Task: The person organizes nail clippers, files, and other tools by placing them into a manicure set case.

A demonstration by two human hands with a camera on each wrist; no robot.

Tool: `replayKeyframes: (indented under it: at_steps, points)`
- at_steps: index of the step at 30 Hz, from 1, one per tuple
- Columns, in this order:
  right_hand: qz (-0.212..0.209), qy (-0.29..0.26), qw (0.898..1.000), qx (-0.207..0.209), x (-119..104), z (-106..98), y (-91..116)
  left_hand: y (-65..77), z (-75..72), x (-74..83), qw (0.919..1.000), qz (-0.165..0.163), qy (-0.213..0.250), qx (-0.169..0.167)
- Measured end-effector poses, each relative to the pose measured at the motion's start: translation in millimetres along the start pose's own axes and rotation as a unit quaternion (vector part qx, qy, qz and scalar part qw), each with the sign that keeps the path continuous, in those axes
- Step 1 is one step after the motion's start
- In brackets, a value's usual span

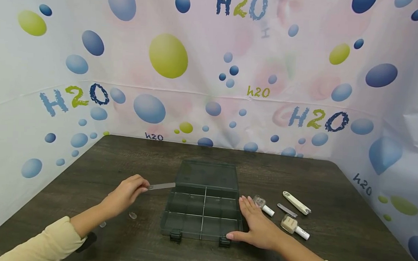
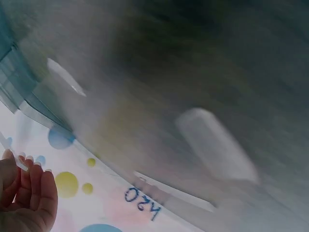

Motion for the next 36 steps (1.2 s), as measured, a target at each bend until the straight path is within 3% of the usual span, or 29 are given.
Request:
replayKeyframes:
  at_steps: [5, 21, 27, 31, 36]
  points:
    - [0.001, 0.004, 1.0, -0.001, -1, 0, 0, -7.4, 6.8, 8.9, 0.9999, 0.001, 0.0, -0.012]
    - [0.001, 0.009, 1.0, -0.001, 0, 0, 0, -29.1, 31.3, 38.8, 0.9973, 0.052, -0.013, -0.05]
    - [-0.002, 0.013, 1.0, 0.003, -1, -2, 0, -37.6, 39.8, 50.8, 0.9926, 0.081, -0.058, -0.069]
    - [-0.004, 0.017, 1.0, 0.007, -1, -2, 1, -41.6, 47.5, 55.0, 0.9873, 0.082, -0.099, -0.093]
    - [-0.005, 0.025, 1.0, 0.009, -2, -2, 0, -45.3, 58.8, 59.1, 0.976, 0.083, -0.161, -0.121]
Point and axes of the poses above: each hand's wrist, its own y-axis away from the middle knuckle, its own z-axis out of the palm, x = y × z, the point moved 9 cm from there along -y, towards the middle knuckle, and after that the axes turned 3 degrees about y, right-handed, at the moved point
